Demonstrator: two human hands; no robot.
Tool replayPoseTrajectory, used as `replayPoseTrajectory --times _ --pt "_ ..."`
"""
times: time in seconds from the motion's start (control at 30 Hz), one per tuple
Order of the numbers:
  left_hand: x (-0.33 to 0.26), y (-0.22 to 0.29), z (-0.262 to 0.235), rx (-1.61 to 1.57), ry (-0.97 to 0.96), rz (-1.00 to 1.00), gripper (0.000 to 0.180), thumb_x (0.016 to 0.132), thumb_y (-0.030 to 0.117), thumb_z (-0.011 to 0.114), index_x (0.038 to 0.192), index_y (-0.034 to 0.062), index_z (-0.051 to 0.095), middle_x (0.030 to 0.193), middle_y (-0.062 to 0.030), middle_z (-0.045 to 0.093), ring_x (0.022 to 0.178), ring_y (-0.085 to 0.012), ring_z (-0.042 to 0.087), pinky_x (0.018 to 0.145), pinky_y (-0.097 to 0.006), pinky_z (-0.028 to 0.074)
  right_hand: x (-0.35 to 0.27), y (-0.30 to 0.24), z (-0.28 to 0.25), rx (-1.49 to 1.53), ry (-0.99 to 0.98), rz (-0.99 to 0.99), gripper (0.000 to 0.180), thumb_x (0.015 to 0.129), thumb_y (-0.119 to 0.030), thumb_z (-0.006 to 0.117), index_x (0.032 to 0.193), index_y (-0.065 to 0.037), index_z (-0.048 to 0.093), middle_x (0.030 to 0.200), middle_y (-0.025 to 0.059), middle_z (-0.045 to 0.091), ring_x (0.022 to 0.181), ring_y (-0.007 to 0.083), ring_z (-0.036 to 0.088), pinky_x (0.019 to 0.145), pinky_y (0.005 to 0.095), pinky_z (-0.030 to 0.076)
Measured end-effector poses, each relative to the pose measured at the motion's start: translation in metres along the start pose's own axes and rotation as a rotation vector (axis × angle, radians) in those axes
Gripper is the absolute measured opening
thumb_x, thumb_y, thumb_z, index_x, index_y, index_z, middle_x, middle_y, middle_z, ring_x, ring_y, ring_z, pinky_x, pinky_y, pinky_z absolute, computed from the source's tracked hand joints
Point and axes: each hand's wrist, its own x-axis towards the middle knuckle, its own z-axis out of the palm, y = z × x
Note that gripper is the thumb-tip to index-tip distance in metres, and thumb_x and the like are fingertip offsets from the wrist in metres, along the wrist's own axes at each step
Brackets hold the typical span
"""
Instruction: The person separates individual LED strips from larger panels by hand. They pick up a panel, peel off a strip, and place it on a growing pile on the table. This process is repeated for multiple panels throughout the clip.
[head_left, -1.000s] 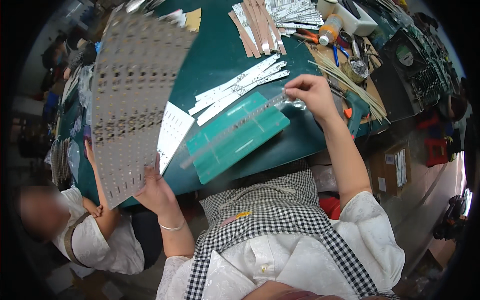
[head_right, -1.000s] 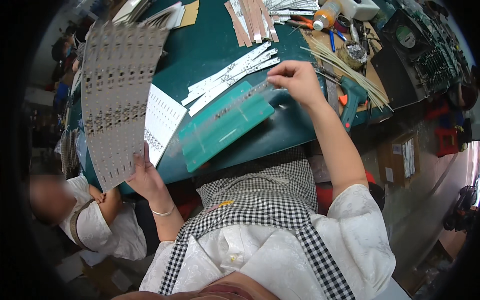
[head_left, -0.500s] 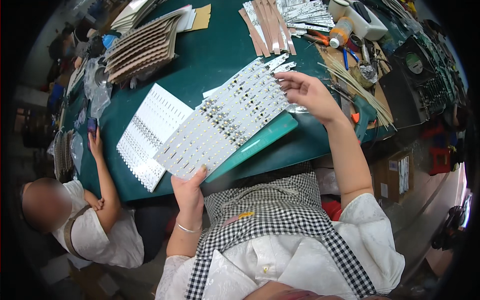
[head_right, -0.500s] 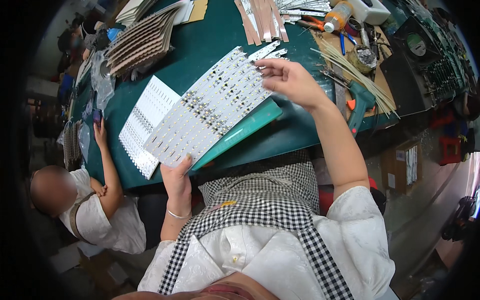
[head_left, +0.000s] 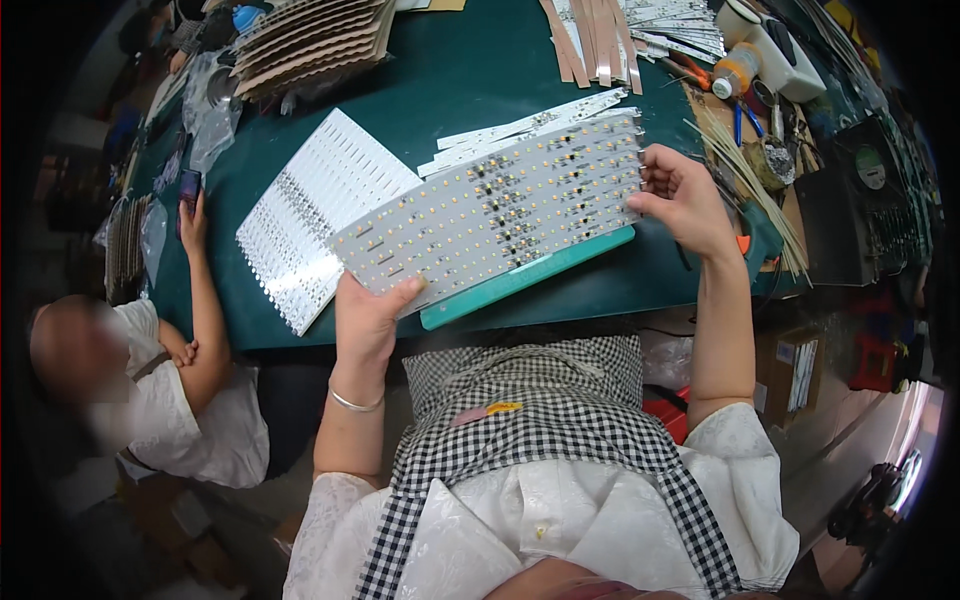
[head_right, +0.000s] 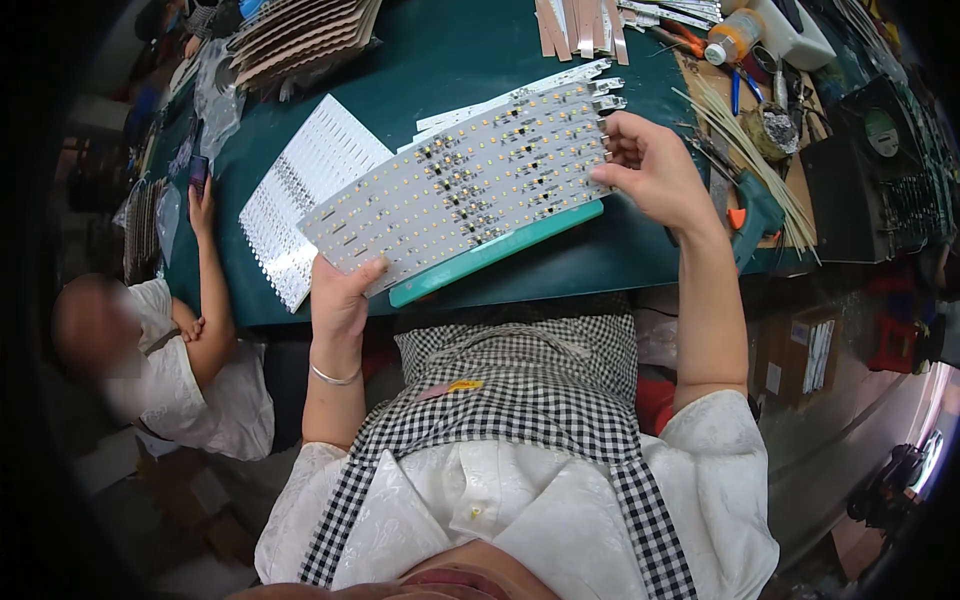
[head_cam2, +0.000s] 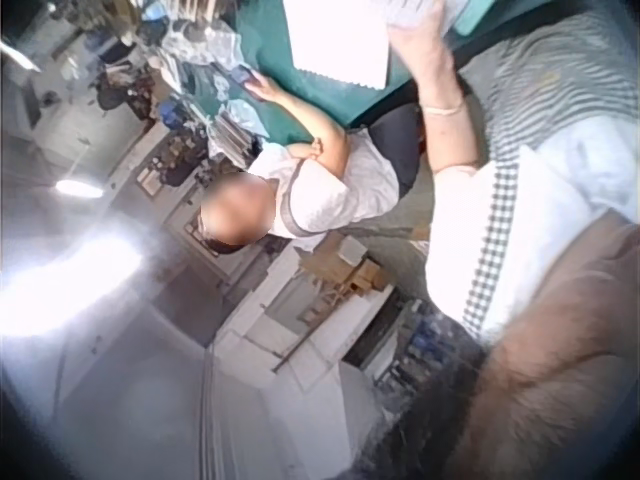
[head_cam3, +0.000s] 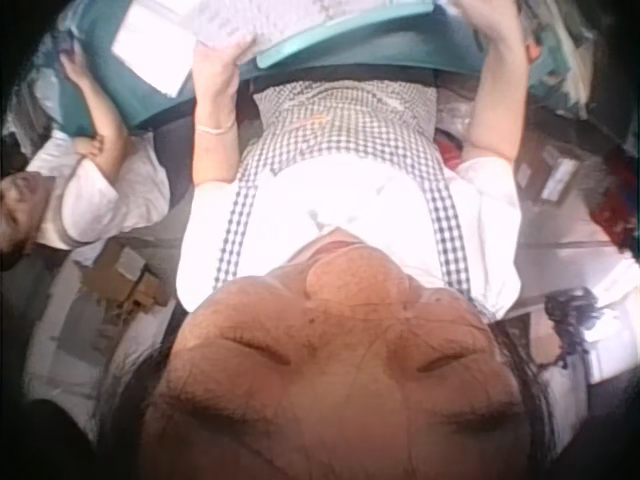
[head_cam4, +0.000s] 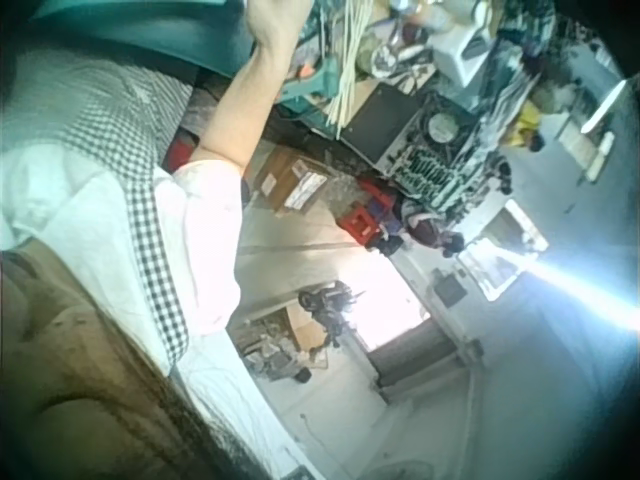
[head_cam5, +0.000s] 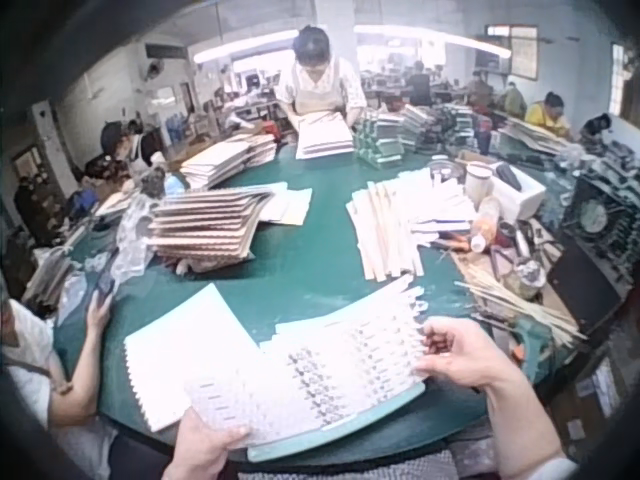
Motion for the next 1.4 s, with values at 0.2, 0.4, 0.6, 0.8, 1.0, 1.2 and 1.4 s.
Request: replayPoseTrajectory --times 0.2,0.4,0.6,0.8,1.0,1.2,1.4 --pt "-0.006 -0.006 -0.002 -0.017 -0.031 -0.079 0.049 0.075 -0.004 0.072 0.119 -0.0046 0.051 0.113 -0.0121 0.061 0.103 -0.0195 0.060 0.091 -0.034 0.048 -0.005 0.000 -0.001 -0.049 0.011 -0.013 0.028 0.074 0.008 0.068 0.096 0.000 0.054 0.084 -0.0009 0.056 0.077 0.0062 0.054 0.070 0.0220 0.048" --pt "0.000 -0.005 0.000 0.016 -0.027 -0.130 0.058 0.073 -0.002 0.074 0.124 -0.0049 0.047 0.114 -0.0128 0.061 0.106 -0.0225 0.060 0.094 -0.036 0.046 0.009 0.007 -0.005 -0.077 -0.061 -0.007 0.032 0.073 0.006 0.070 0.100 0.002 0.054 0.083 0.0006 0.055 0.077 0.0074 0.054 0.069 0.0232 0.048" --pt "-0.022 -0.012 0.005 0.203 0.024 0.082 0.041 0.077 -0.005 0.070 0.115 -0.0066 0.054 0.108 -0.0119 0.063 0.096 -0.0181 0.061 0.087 -0.031 0.049 -0.002 0.001 -0.005 -0.153 -0.035 -0.064 0.029 0.073 0.005 0.071 0.100 0.004 0.059 0.088 0.0043 0.065 0.083 0.0104 0.062 0.076 0.0259 0.050" --pt "-0.023 -0.011 0.012 0.218 0.065 0.222 0.035 0.077 -0.006 0.069 0.110 -0.0062 0.057 0.100 -0.0103 0.065 0.087 -0.0179 0.062 0.080 -0.032 0.051 -0.008 0.005 -0.004 -0.271 0.028 -0.126 0.028 0.072 0.004 0.072 0.098 0.004 0.062 0.085 0.0089 0.069 0.079 0.0135 0.067 0.074 0.0276 0.053" --pt "-0.022 -0.023 0.002 0.571 -0.277 0.673 0.018 0.079 0.004 0.066 0.094 -0.0063 0.066 0.092 -0.0180 0.069 0.089 -0.0304 0.068 0.082 -0.038 0.053 -0.021 0.029 0.008 -0.459 0.263 -0.524 0.017 0.072 0.003 0.069 0.088 -0.001 0.068 0.081 0.0086 0.071 0.076 0.0182 0.070 0.067 0.0267 0.054" --pt "-0.016 -0.025 0.003 0.578 -0.095 0.597 0.015 0.081 0.001 0.062 0.091 -0.0064 0.068 0.090 -0.0178 0.070 0.089 -0.0302 0.068 0.084 -0.038 0.054 -0.023 0.032 0.020 -0.196 0.329 -0.263 0.021 0.072 0.002 0.069 0.093 -0.001 0.068 0.085 0.0086 0.070 0.073 0.0150 0.067 0.067 0.0246 0.053" --pt "-0.006 -0.001 -0.017 -0.152 0.268 0.360 0.036 0.088 -0.011 0.052 0.123 -0.0054 0.049 0.122 -0.0166 0.056 0.107 -0.0283 0.060 0.099 -0.042 0.050 -0.015 0.031 0.002 0.162 0.178 0.011 0.012 0.078 0.006 0.067 0.090 0.003 0.068 0.077 0.0063 0.066 0.066 0.0110 0.061 0.062 0.0235 0.050"
